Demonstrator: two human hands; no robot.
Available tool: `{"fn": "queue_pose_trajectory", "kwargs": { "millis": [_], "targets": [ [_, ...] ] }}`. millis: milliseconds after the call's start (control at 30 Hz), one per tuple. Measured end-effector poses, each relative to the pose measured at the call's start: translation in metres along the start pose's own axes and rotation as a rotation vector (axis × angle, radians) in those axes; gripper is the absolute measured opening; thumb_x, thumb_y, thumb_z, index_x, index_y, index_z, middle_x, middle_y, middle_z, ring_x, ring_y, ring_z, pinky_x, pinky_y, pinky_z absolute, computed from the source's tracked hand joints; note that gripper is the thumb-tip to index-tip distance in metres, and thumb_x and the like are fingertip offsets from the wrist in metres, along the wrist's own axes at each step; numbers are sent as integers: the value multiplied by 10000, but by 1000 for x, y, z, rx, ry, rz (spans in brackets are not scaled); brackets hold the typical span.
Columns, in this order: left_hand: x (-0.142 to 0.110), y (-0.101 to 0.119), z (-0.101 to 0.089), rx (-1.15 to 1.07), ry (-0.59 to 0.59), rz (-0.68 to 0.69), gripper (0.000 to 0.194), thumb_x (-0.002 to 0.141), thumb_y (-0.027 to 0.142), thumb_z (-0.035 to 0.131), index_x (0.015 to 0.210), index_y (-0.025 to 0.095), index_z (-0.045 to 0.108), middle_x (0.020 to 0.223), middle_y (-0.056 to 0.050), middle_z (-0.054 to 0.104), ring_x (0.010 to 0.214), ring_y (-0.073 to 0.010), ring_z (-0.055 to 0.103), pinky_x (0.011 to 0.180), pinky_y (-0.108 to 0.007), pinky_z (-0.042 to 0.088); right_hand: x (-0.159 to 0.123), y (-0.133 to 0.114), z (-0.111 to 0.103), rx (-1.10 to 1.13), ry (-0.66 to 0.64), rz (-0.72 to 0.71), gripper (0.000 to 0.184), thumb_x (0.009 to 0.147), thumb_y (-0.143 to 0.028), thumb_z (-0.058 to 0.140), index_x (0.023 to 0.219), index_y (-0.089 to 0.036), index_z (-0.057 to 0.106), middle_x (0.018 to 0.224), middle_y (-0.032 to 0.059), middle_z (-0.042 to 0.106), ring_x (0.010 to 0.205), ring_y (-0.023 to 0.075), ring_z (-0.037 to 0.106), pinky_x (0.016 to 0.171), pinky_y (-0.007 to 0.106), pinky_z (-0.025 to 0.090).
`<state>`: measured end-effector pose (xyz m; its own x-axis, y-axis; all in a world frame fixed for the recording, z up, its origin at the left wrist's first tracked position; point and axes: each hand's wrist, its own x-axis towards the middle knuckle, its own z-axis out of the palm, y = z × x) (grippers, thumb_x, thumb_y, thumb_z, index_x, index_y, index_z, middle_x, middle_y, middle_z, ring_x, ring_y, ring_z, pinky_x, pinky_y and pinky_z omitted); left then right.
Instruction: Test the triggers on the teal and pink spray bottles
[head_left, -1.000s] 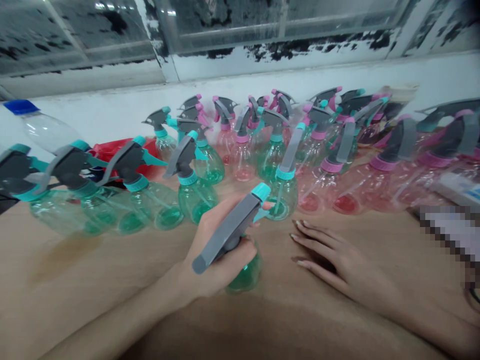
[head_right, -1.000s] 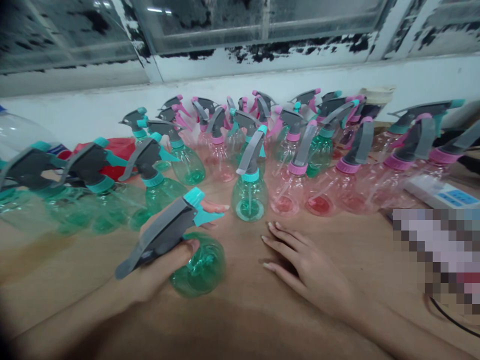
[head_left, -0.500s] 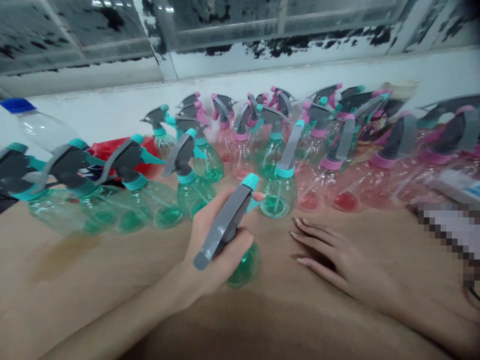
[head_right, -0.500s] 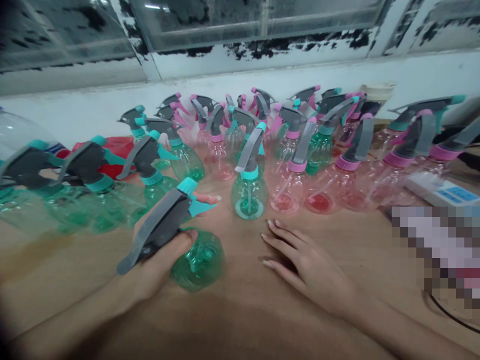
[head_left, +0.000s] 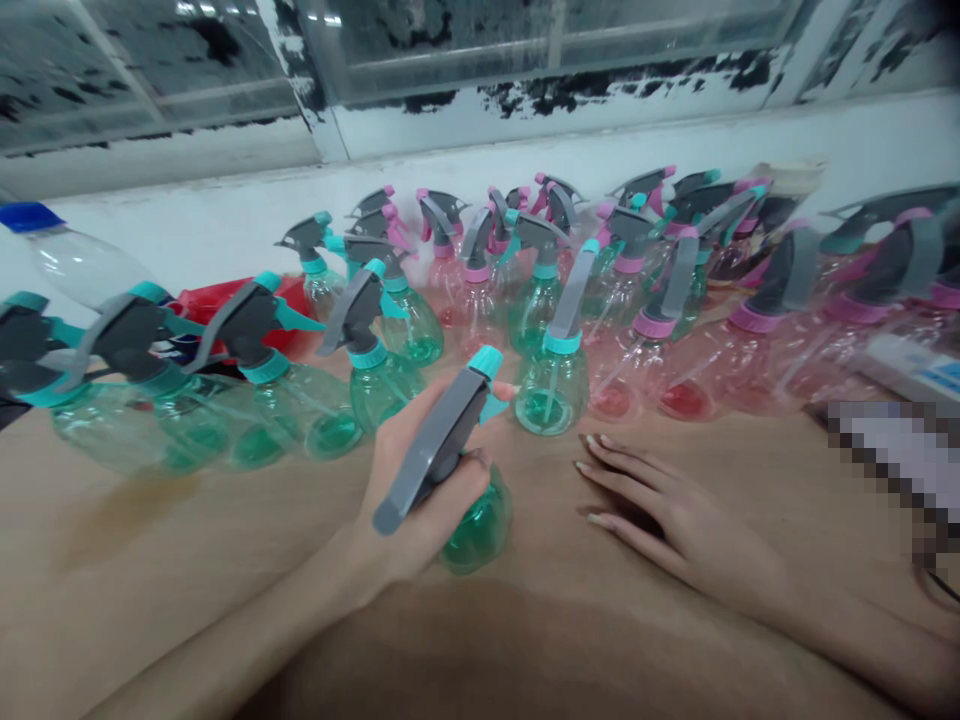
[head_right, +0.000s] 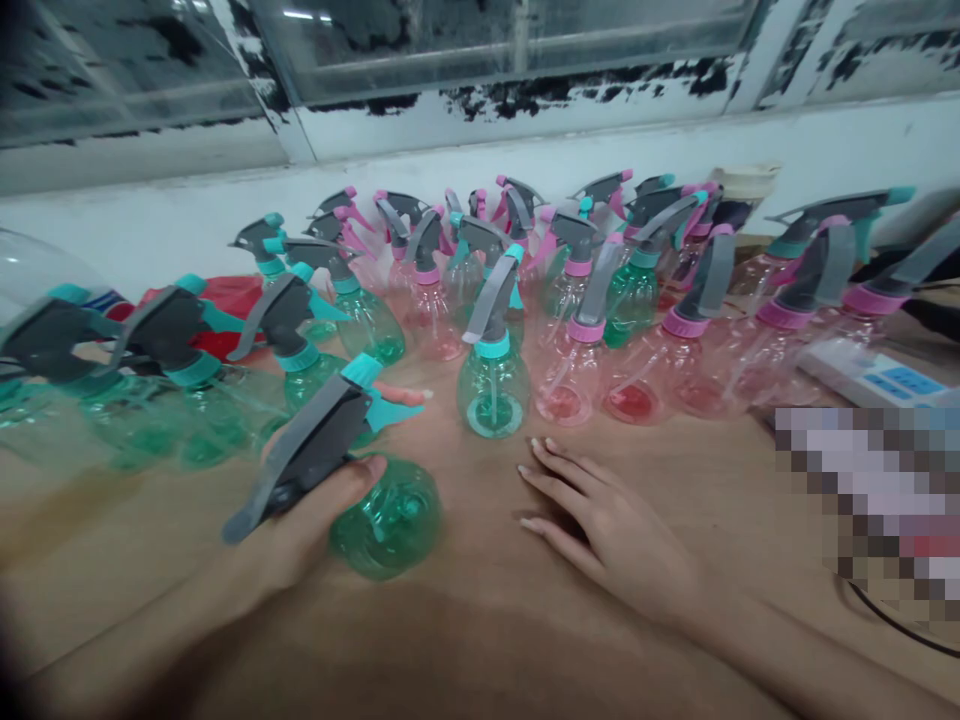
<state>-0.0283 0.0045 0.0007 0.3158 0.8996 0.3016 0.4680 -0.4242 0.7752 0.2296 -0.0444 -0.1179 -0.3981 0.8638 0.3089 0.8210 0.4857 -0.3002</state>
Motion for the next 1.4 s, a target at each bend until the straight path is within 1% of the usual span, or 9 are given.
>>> {"fn": "queue_pose_trajectory", "kwargs": {
  "millis": [100, 233, 400, 533, 733, 933, 1100, 1267, 1400],
  "targets": [
    [-1, 4, -1, -62, -27, -69, 456, 697, 174, 512, 1132, 228, 636, 600, 53, 534, 526, -149, 486, 577, -286, 449, 0, 0, 0, -42, -13, -17, 440, 954, -396, 497, 1334, -185, 568, 1443, 110, 512, 1341, 281, 455, 1078, 513, 426],
    [1, 5, 0, -92, -34, -70, 422, 671, 152, 539, 1073, 209, 656, 823, -3, 653, 683, -166, 572, 730, -307, 494, 1, 0, 0, -91, -17, -50, 442, 960, -394, 488, 1332, -168, 569, 1443, 118, 510, 1359, 284, 430, 1100, 529, 391],
    [3, 2, 3, -154, -43, -80, 418, 695, 170, 525, 1096, 205, 638, 697, 21, 587, 593, -142, 512, 653, -288, 478, 0, 0, 0, -48, -4, -33, 447, 949, -376, 517, 1354, -190, 551, 1451, 108, 504, 1362, 282, 425, 1109, 524, 381],
    [2, 2, 3, -155, -32, -80, 416, 676, 180, 526, 1072, 191, 653, 733, 4, 618, 620, -152, 544, 669, -292, 488, -1, 0, 1, -20, 5, -19, 442, 945, -374, 525, 1360, -223, 546, 1440, 91, 519, 1361, 285, 427, 1105, 538, 383],
    [4, 4, 3, -93, -9, -62, 403, 674, 175, 505, 1048, 190, 655, 855, -30, 680, 691, -165, 598, 737, -307, 495, 0, 1, 0, -63, -15, -34, 439, 957, -388, 501, 1343, -186, 558, 1448, 103, 507, 1362, 277, 427, 1106, 526, 385],
    [4, 2, 2, -105, -20, -85, 392, 644, 187, 523, 1011, 229, 656, 724, 7, 629, 658, -182, 607, 677, -315, 509, 0, 1, 0, -89, -25, -55, 445, 968, -393, 477, 1335, -157, 562, 1447, 122, 503, 1360, 279, 430, 1095, 521, 400],
    [4, 2, 1, -137, -46, -78, 404, 634, 196, 521, 1016, 258, 637, 710, 25, 610, 636, -184, 596, 648, -313, 513, 1, 0, -1, -89, -23, -45, 444, 965, -396, 482, 1339, -170, 560, 1446, 113, 508, 1363, 275, 425, 1104, 511, 393],
    [4, 0, -1, -137, -58, -58, 355, 651, 194, 528, 986, 251, 631, 699, 26, 581, 624, -176, 563, 621, -306, 486, 1, 0, -1, -110, -18, -65, 439, 967, -385, 482, 1339, -166, 562, 1435, 113, 521, 1356, 275, 434, 1103, 510, 396],
    [3, -5, -2, -154, -79, -57, 277, 708, 210, 531, 969, 255, 613, 606, 52, 507, 486, -142, 471, 505, -285, 412, 1, 0, 0, -158, -14, -94, 445, 978, -394, 457, 1336, -152, 563, 1434, 116, 520, 1355, 274, 436, 1091, 505, 413]
  ]
}}
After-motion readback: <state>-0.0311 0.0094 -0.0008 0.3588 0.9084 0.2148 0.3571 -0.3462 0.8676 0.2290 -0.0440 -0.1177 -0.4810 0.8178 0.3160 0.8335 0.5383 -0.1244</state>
